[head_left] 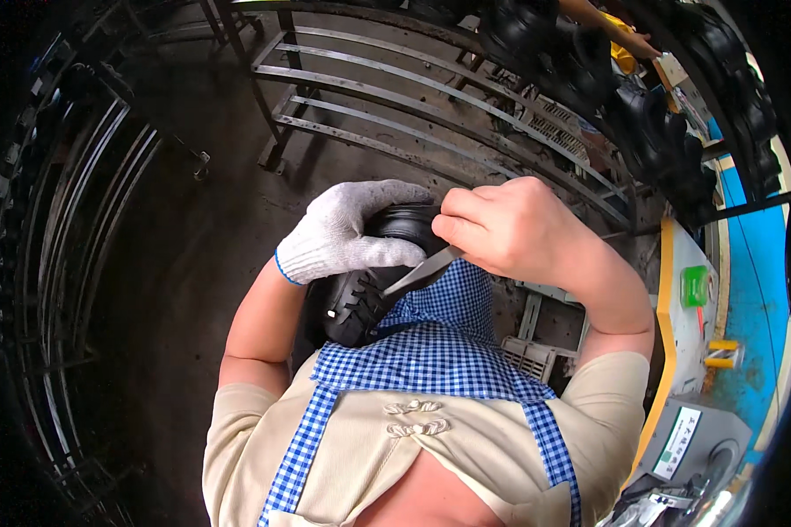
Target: The person cleans the exterior of black shoes using a small tool to scrape or pick at the surface. They handle the shoes one at a time, picking them up from a metal rack, cleaning them, and placing them back on the rack. The task is performed in a workshop environment with multiple shoes visible on shelves.
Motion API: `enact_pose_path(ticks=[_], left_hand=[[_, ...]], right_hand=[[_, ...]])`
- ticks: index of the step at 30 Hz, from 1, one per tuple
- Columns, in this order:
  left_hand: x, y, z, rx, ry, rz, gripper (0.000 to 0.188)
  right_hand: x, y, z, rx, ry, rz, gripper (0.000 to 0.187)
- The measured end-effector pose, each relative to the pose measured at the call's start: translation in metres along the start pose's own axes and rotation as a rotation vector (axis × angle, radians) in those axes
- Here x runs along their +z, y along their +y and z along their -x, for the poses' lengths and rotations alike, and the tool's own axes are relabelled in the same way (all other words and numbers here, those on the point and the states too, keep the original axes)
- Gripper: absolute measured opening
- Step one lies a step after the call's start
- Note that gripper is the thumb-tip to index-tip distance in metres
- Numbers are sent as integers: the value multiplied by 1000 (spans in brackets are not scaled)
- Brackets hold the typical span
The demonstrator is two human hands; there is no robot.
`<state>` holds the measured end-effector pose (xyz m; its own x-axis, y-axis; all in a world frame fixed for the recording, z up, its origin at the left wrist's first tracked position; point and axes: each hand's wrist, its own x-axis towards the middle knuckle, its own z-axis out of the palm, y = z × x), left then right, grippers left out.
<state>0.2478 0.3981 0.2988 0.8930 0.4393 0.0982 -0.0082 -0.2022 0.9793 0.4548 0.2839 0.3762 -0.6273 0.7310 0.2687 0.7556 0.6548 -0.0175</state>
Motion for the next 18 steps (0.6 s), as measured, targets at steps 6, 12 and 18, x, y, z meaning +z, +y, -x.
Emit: enact_pose_path(ticks=[6, 12, 18], left_hand=[[11, -3, -7, -16, -88, -124, 71], [17, -19, -6, -43, -88, 21, 72], [10, -17, -1, -109, -32, 54, 76]], right_hand=[[0, -10, -3, -30, -213, 144, 15], [20, 7, 7, 85, -202, -149, 19], [45, 31, 33, 363, 103, -875, 10]])
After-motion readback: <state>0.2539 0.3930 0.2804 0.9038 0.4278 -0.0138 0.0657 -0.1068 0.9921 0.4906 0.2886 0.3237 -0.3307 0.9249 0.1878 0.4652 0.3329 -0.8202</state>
